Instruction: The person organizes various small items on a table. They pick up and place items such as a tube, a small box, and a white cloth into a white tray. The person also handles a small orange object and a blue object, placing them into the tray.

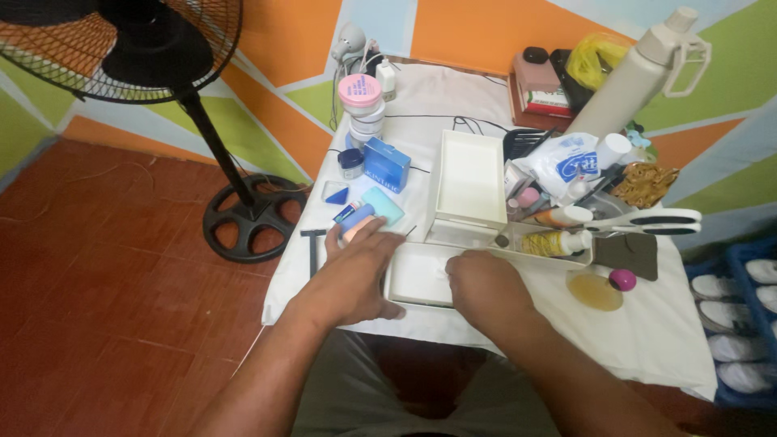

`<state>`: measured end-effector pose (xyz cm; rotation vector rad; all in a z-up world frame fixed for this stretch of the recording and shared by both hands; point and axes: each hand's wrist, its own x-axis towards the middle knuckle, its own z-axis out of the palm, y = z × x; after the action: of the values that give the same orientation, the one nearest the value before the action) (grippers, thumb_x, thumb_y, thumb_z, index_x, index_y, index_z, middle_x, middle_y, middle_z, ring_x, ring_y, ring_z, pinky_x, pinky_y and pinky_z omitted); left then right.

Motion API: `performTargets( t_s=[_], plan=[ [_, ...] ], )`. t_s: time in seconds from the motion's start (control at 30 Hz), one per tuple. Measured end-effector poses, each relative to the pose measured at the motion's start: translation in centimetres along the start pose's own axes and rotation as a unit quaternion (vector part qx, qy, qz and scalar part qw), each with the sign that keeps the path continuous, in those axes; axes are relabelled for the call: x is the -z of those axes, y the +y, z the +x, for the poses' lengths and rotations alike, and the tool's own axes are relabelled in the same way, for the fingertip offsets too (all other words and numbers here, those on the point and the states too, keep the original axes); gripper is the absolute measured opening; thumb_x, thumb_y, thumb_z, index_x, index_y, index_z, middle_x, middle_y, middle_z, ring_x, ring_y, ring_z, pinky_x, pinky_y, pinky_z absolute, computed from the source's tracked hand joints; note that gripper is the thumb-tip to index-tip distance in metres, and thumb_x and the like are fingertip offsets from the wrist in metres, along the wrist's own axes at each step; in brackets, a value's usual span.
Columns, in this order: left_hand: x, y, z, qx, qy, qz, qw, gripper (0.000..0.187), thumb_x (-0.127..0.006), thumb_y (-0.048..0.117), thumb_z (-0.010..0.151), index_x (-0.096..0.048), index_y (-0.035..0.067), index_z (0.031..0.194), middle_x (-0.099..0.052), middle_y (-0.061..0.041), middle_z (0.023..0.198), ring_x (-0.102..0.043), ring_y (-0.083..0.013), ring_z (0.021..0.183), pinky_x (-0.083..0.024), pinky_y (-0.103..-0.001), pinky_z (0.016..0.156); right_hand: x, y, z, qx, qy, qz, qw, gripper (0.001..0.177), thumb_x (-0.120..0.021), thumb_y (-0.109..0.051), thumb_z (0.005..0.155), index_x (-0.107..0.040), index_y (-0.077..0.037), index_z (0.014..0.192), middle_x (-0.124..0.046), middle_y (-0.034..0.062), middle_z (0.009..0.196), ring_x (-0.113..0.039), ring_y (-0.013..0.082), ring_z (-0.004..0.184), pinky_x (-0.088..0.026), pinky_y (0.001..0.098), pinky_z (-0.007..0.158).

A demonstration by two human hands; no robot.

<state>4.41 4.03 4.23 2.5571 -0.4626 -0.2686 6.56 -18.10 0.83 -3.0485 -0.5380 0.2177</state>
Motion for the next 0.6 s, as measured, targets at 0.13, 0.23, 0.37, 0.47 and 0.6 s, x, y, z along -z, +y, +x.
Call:
performTargets(
  t_s=[0.13,0.23,0.37,0.47,0.6],
  plan=[
    [-0.2,-0.4,-0.1,-0.009,0.019,-0.028,0.999,0.105,-0.096,0.031,0.052,-0.052,0.011,0.145,-0.052,-0.007,0.147,-0.024,-0.0237,0.153,-0.006,-0.064,0.119,-1.1,-1.0,1.3,0.143,0.057,0.042,0.987,0.028,-0.058,-0.004,0.083,-0.074,-0.009,0.106,-0.072,0.0133,0.105,-0.067,0.0329,0.102,-0.052,0.0455,0.092],
    [-0.3,-0.8,-0.1,-0.018,0.017,-0.037,0.999,0.103,-0.096,0.032,0.051,-0.054,0.012,0.143,-0.055,-0.004,0.146,-0.025,-0.0229,0.153,-0.006,-0.065,0.119,0.0,-1.1,2.3,0.29,0.078,0.113,0.947,0.044,-0.058,0.002,0.079,-0.071,-0.008,0.12,-0.068,0.0132,0.13,-0.064,0.036,0.113,-0.049,0.0457,0.093],
    [-0.3,-0.9,-0.1,-0.017,0.013,-0.031,0.999,0.099,-0.096,0.032,0.052,-0.054,0.011,0.139,-0.055,-0.005,0.145,-0.024,-0.0234,0.153,-0.006,-0.066,0.119,2.8,-1.9,2.1,0.232,-0.095,0.046,0.967,0.076,-0.059,0.009,0.07,-0.059,-0.014,0.142,-0.052,0.0052,0.155,-0.057,0.0348,0.118,-0.045,0.0419,0.099],
    [-0.3,-1.0,-0.1,-0.018,0.013,-0.03,0.999,0.099,-0.096,0.032,0.052,-0.054,0.011,0.139,-0.056,-0.005,0.145,-0.025,-0.0232,0.153,-0.006,-0.066,0.119,4.4,-2.1,1.4,0.224,-0.145,0.015,0.964,0.072,-0.056,0.008,0.077,-0.057,-0.017,0.145,-0.054,0.0074,0.15,-0.057,0.0328,0.125,-0.045,0.0418,0.102],
    [-0.4,-1.1,-0.3,-0.023,0.022,-0.03,0.999,0.102,-0.096,0.032,0.051,-0.052,0.011,0.141,-0.056,-0.006,0.144,-0.025,-0.0244,0.153,-0.007,-0.066,0.118,6.1,-1.5,0.4,0.212,-0.263,-0.016,0.941,0.077,-0.052,0.01,0.076,-0.056,-0.023,0.145,-0.051,0.0012,0.152,-0.055,0.026,0.133,-0.044,0.0382,0.11]
  ],
)
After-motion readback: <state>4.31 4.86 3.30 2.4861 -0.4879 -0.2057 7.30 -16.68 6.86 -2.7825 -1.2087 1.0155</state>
